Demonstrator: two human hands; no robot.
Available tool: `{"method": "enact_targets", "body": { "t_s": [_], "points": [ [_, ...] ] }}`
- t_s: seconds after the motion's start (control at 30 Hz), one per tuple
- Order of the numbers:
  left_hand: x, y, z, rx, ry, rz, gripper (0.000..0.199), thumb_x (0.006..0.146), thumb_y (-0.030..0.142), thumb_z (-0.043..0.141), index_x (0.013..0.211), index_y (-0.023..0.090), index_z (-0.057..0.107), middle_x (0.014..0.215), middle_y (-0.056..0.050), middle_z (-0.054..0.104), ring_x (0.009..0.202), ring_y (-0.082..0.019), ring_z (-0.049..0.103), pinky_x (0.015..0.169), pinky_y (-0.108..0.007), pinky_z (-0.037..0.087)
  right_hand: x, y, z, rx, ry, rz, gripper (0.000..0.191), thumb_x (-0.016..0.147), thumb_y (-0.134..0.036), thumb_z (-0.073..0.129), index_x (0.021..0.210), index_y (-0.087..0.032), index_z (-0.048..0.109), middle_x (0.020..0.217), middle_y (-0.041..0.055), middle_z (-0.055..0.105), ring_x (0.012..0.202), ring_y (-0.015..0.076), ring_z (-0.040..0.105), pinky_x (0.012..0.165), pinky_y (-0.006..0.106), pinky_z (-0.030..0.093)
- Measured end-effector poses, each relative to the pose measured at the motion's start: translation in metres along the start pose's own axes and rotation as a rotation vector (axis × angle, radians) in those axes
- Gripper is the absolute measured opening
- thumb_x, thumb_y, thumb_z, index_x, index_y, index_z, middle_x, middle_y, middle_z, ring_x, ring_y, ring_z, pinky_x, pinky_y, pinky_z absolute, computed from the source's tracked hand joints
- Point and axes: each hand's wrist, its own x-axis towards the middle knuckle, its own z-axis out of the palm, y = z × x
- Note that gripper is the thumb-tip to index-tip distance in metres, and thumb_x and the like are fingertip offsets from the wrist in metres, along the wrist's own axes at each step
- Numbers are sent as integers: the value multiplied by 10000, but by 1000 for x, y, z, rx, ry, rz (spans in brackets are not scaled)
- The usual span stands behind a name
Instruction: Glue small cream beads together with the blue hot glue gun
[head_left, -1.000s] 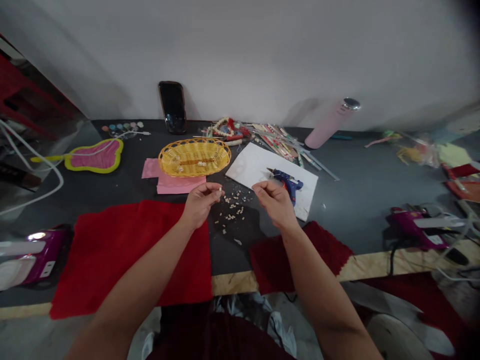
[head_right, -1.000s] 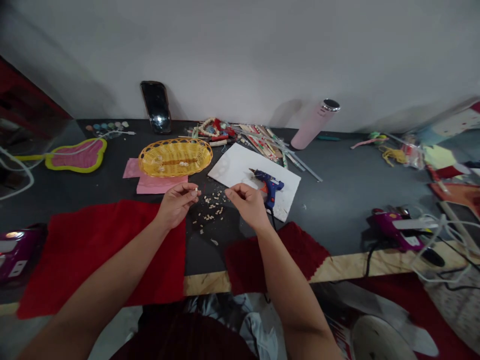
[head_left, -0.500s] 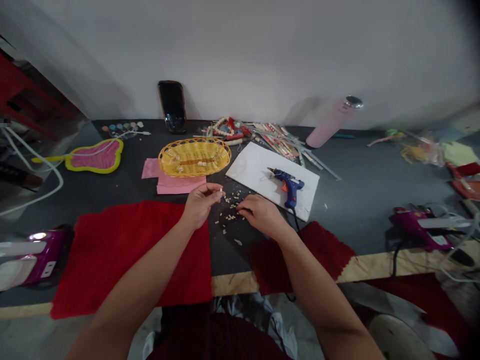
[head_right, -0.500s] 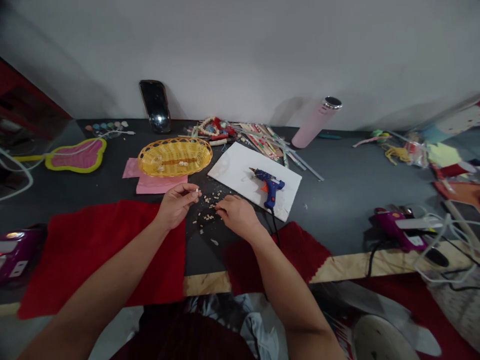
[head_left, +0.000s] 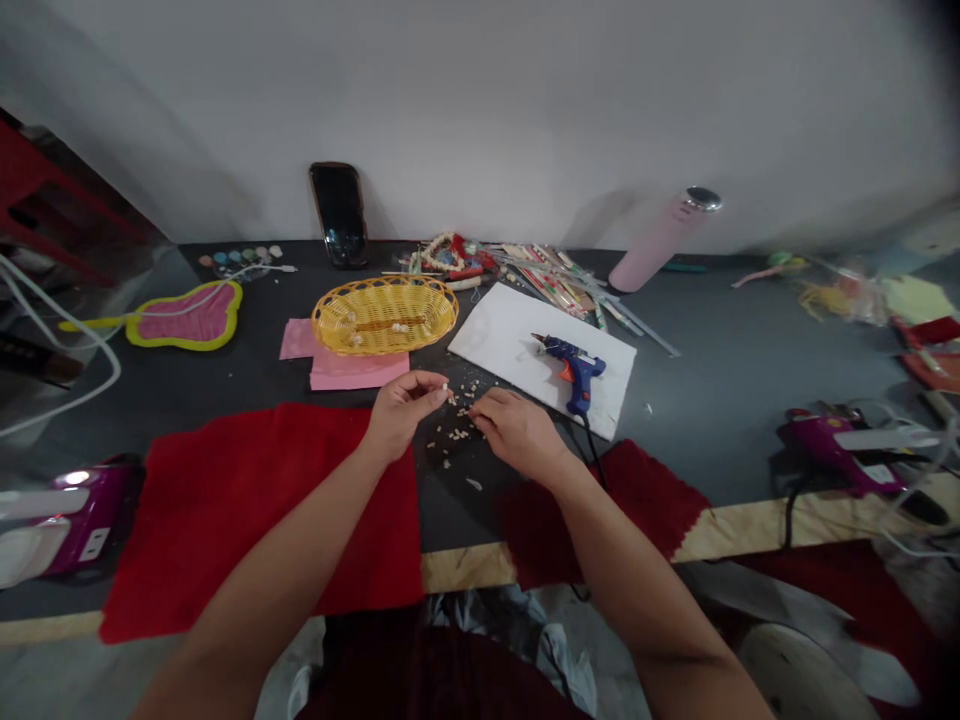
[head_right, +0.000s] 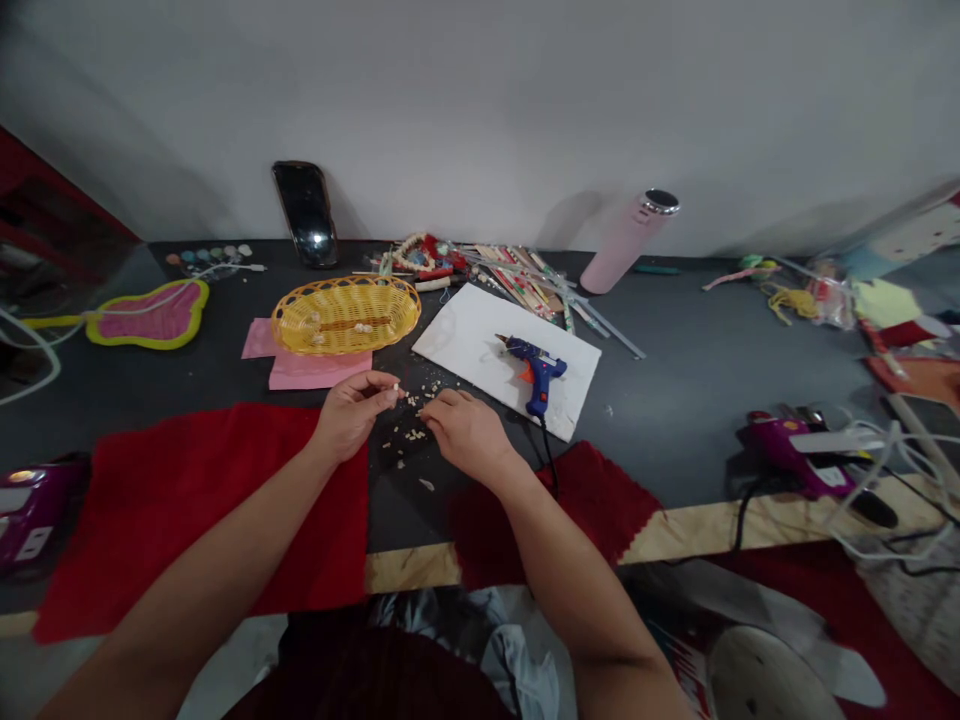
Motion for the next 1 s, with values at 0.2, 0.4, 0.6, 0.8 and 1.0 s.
{"method": "enact_targets", "body": {
  "t_s": [0.2, 0.4, 0.6, 0.8, 1.0],
  "points": [
    [0, 0, 0, 17, 1, -9, 240, 629, 224, 748, 853, 170, 686, 765, -10, 660, 695, -108, 591, 678, -237, 461, 3, -1, 11, 70, 5, -160, 173, 855, -180, 523, 965, -215, 652, 943, 61, 616, 900, 177, 554, 853, 326, 427],
    [0, -1, 0, -1, 8, -3, 221, 628, 217, 745, 835, 175, 682, 750, -1, 660, 733, -121, 617, 707, -244, 466, 3, -7, 17, 60, -4, -135, 141, 831, -149, 535, 886, -208, 651, 875, 52, 611, 856, 180, 546, 811, 315, 435],
    [-1, 1, 1, 6, 2, -8, 235, 629, 221, 745, 850, 174, 680, 759, -2, 655, 721, -114, 603, 699, -242, 465, 4, -7, 14, 295, 129, -65, 96, 830, -147, 531, 830, -193, 615, 864, 48, 622, 836, 169, 552, 789, 308, 431],
    [-5, 3, 3, 148, -28, 27, 221, 651, 243, 733, 852, 169, 678, 781, -9, 659, 717, -113, 589, 706, -241, 459, 7, -10, 10, 848, 351, 270, 114, 820, -286, 573, 876, -188, 589, 785, 17, 615, 686, 130, 549, 625, 251, 432],
    [-8, 2, 7, 284, -70, 93, 206, 676, 274, 708, 851, 170, 676, 799, -27, 675, 740, -135, 608, 716, -266, 476, 10, -14, 16, 919, 375, 298, 124, 790, -291, 600, 802, -194, 523, 737, -7, 564, 647, 113, 501, 596, 235, 400]
  ]
}}
